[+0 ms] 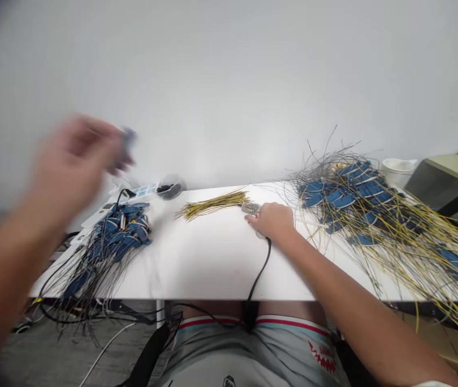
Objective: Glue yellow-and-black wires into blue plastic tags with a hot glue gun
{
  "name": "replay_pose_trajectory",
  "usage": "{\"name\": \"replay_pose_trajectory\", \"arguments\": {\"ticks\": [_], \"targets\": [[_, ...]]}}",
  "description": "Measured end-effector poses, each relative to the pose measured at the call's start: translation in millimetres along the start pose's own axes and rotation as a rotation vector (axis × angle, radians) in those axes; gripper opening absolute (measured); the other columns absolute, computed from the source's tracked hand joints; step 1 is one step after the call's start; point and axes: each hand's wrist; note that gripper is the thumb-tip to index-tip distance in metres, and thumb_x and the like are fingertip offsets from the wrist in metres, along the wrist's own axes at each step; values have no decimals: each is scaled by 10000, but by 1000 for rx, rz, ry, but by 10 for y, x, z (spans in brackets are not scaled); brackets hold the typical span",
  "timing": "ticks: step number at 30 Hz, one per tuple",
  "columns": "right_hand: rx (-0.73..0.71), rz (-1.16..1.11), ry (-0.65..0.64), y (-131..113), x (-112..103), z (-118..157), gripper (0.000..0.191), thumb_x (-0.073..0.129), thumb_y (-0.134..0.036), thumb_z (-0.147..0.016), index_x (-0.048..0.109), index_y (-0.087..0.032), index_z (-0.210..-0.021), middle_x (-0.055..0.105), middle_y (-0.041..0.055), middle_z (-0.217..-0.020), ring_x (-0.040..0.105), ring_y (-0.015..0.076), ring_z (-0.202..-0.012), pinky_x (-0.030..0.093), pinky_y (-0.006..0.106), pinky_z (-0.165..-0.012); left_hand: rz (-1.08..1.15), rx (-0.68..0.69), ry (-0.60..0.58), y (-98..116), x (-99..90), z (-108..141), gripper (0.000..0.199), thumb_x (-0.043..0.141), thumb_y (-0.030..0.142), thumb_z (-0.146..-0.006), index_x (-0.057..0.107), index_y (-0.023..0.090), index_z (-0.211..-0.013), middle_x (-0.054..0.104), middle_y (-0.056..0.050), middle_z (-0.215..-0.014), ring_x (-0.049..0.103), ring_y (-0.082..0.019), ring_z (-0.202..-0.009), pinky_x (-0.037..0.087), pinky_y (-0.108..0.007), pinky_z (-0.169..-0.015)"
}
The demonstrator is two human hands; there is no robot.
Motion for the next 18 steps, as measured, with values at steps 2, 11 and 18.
{"name": "replay_pose_trajectory", "arguments": {"ticks": [2,11,18], "targets": [[15,42,5,9,-5,34,700,525,-796,-874,770,-142,-925,750,204,-964,728,354,-916,473,388,-707,14,-40,-243,-108,573,257,255,583,429,-962,652,204,-1060,699,-3,-823,613,-100,-739,436,-233,-683],[147,-183,8,187,116,109,594,585,-796,-827,711,-216,-818,753,98,-846,695,272,-827,349,336,-627,-222,135,-397,-980,1986,698,322,554,489,-955,691,214,-1052,715,-85,-1116,603,-250,-1090,430,-375,-927],[125,-406,115,163,200,56,441,620,-662,-851,597,-222,-874,717,53,-850,623,227,-767,327,315,-617,-289,93,-320,-1303,1876,578,365,516,460,-966,701,246,-1198,674,-95,-1193,554,-268,-1138,393,-431,-997]]}}
Point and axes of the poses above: each hand's wrist, its own z-axis away from the middle knuckle, its own x-axis out of the palm, y = z × x
